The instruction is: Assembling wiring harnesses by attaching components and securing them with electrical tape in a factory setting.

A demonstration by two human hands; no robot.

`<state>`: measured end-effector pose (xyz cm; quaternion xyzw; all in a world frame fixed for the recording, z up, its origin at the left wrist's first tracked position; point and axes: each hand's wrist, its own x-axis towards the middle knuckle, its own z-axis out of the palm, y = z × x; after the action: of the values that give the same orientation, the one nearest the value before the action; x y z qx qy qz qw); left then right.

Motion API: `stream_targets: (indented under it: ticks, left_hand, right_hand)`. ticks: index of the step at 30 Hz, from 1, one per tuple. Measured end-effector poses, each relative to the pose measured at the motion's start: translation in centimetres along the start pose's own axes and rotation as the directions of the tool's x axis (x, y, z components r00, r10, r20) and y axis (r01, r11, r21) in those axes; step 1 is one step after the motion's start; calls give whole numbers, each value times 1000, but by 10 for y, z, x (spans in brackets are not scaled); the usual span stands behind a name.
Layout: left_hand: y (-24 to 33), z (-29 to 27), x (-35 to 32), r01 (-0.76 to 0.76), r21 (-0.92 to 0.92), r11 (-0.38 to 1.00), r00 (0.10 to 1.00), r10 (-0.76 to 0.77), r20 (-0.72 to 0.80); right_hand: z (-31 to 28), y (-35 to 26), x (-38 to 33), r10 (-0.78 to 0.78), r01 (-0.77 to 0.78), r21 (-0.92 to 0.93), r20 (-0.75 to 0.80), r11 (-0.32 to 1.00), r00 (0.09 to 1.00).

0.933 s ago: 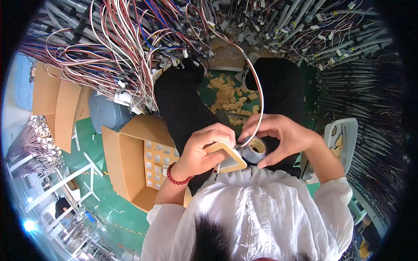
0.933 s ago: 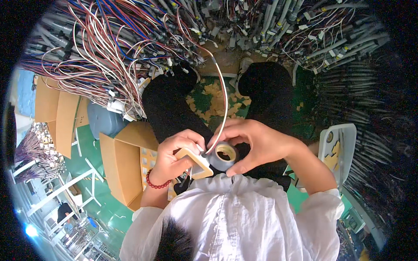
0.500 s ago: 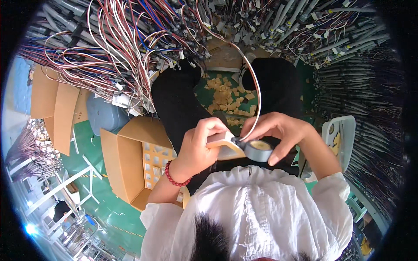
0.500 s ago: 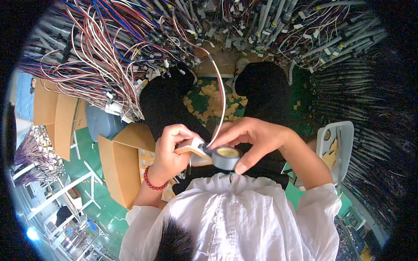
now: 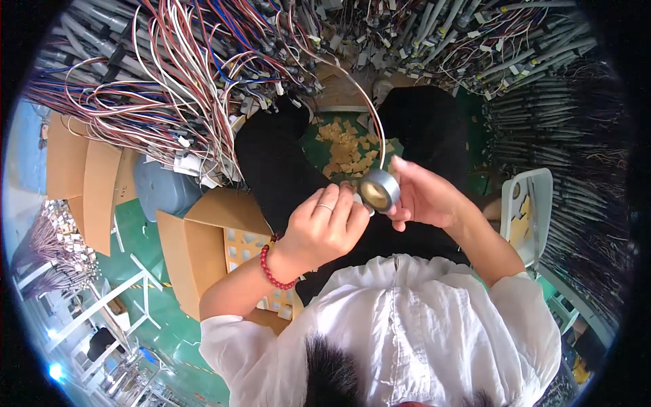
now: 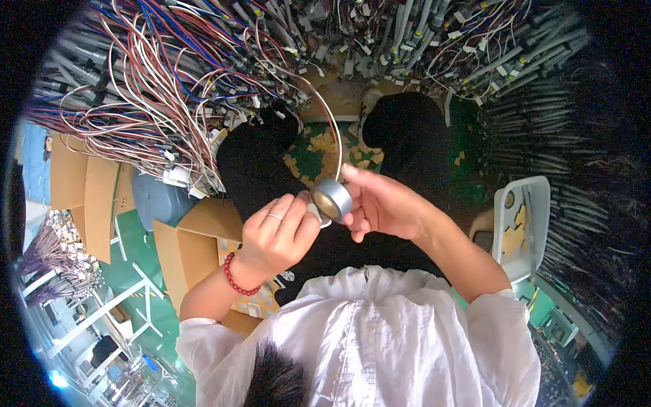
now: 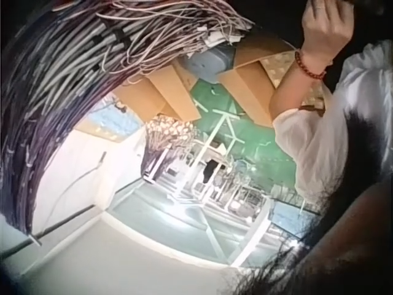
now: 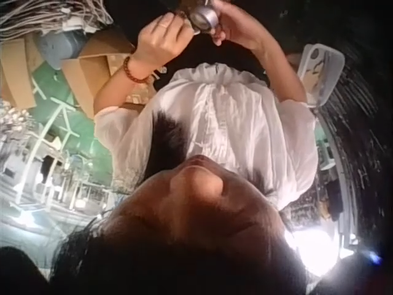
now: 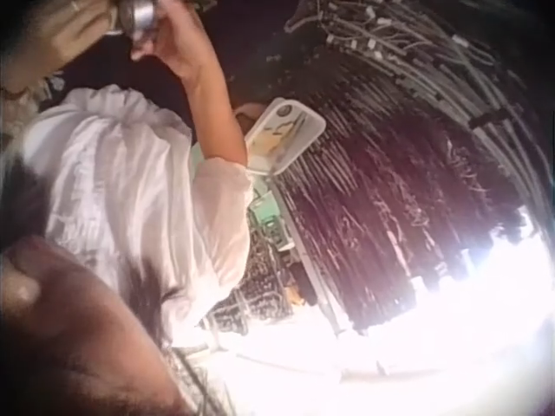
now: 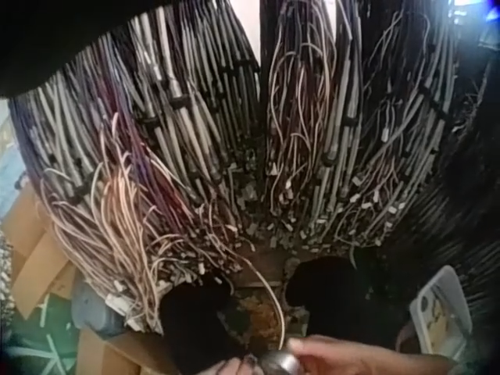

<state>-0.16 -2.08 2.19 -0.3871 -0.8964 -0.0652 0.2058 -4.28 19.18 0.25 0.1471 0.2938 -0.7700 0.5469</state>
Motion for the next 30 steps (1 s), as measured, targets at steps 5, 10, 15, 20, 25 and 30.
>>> stream_targets:
  ticks: [5,10,15,20,25,30]
  left_hand:
    - [-5,1,-2,96,-150,984,995,-95,16]
    - [7,12,-18,281,-516,809,938,-344,-29]
    - [12,15,-28,414,-755,509,833,-547,89]
    - [14,13,-21,469,-866,174,751,-595,287]
    - [11,12,-40,411,-774,-481,593,-503,628]
    - [5,12,-39,558,-810,-182,598,-589,543]
  right_hand:
    - [-2,8,-1,-153,103,176,301,979,941]
    - [-19,-2,-21,-113,207,-328,284,922,952]
    - [-19,-13,-26,-416,348,-787,129,509,900]
    - [7,-35,-9,-378,544,-834,478,86,793]
    - [14,-32,-14,-298,529,-832,468,167,832]
    - [23,-24,-26,-114,331,-822,315,464,942]
